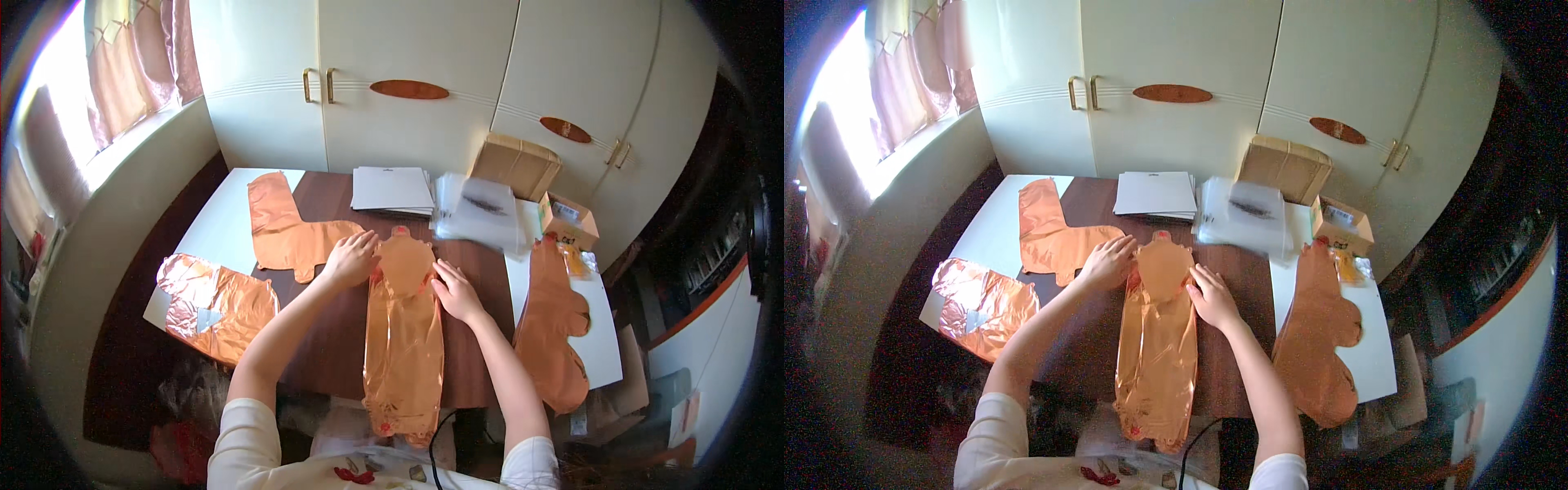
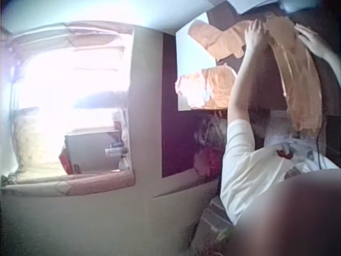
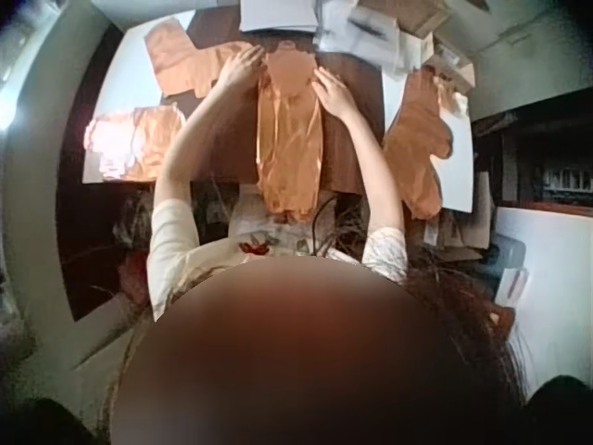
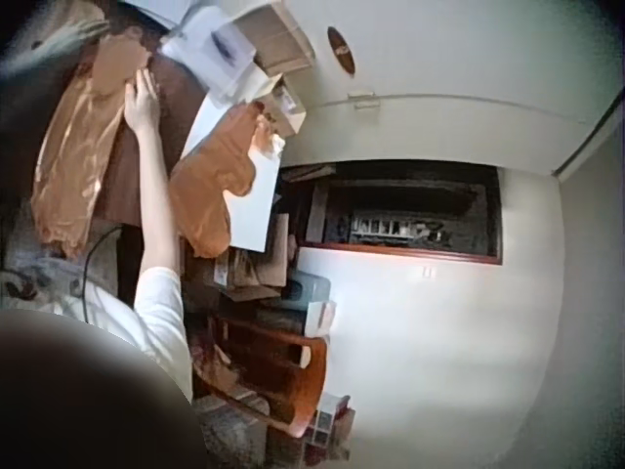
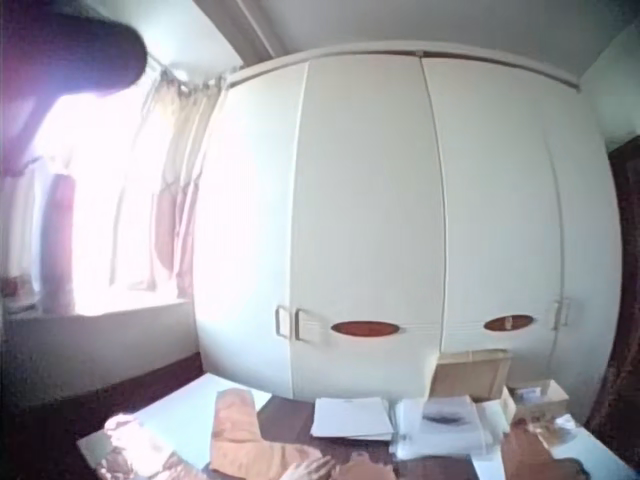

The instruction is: Folding flat foil balloons and inserting them into clear plastic retail sleeves with cardboard inserts.

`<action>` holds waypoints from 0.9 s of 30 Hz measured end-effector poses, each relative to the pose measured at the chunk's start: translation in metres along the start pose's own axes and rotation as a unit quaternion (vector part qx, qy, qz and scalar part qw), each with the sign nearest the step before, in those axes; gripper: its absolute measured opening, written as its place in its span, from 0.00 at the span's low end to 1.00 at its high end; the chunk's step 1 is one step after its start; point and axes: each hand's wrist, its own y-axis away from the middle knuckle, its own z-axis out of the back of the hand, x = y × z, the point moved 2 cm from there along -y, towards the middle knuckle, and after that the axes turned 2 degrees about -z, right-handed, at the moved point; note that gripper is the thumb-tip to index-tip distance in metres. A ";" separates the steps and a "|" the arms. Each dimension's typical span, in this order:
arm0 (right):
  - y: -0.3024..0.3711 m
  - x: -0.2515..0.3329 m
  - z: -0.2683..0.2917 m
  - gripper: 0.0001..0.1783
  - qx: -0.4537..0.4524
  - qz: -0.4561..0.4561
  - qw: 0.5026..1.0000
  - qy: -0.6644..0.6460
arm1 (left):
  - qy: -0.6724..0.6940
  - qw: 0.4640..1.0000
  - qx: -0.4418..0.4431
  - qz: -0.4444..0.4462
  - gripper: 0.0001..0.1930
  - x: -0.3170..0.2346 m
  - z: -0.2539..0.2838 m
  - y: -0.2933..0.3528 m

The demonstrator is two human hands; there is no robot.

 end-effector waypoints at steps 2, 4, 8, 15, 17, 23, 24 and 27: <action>-0.017 -0.010 -0.010 0.25 -0.008 -0.006 1.000 0.023 | -0.004 1.000 -0.011 -0.004 0.25 0.002 0.008 -0.003; -0.034 -0.015 -0.017 0.26 -0.033 -0.020 0.997 0.060 | -0.024 0.999 0.020 0.039 0.25 0.009 0.016 -0.008; -0.046 -0.021 -0.024 0.26 -0.030 -0.041 0.996 0.066 | -0.052 0.998 0.012 0.041 0.24 0.042 0.013 -0.030; -0.047 -0.008 -0.026 0.26 0.003 -0.030 0.990 0.138 | -0.145 0.989 0.024 0.016 0.21 0.079 -0.008 -0.072; -0.045 -0.010 -0.024 0.25 0.008 -0.034 0.990 0.138 | -0.149 0.989 0.018 0.008 0.20 0.080 -0.015 -0.081; -0.045 -0.011 -0.021 0.26 -0.001 -0.032 0.992 0.121 | -0.188 0.981 0.010 -0.043 0.07 0.084 -0.020 -0.090; -0.045 -0.010 -0.021 0.26 -0.004 -0.028 0.992 0.124 | -0.206 0.977 0.015 -0.052 0.06 0.085 -0.023 -0.090; -0.044 -0.010 -0.019 0.26 -0.013 -0.026 0.993 0.118 | -0.222 0.973 0.002 -0.069 0.03 0.080 -0.021 -0.093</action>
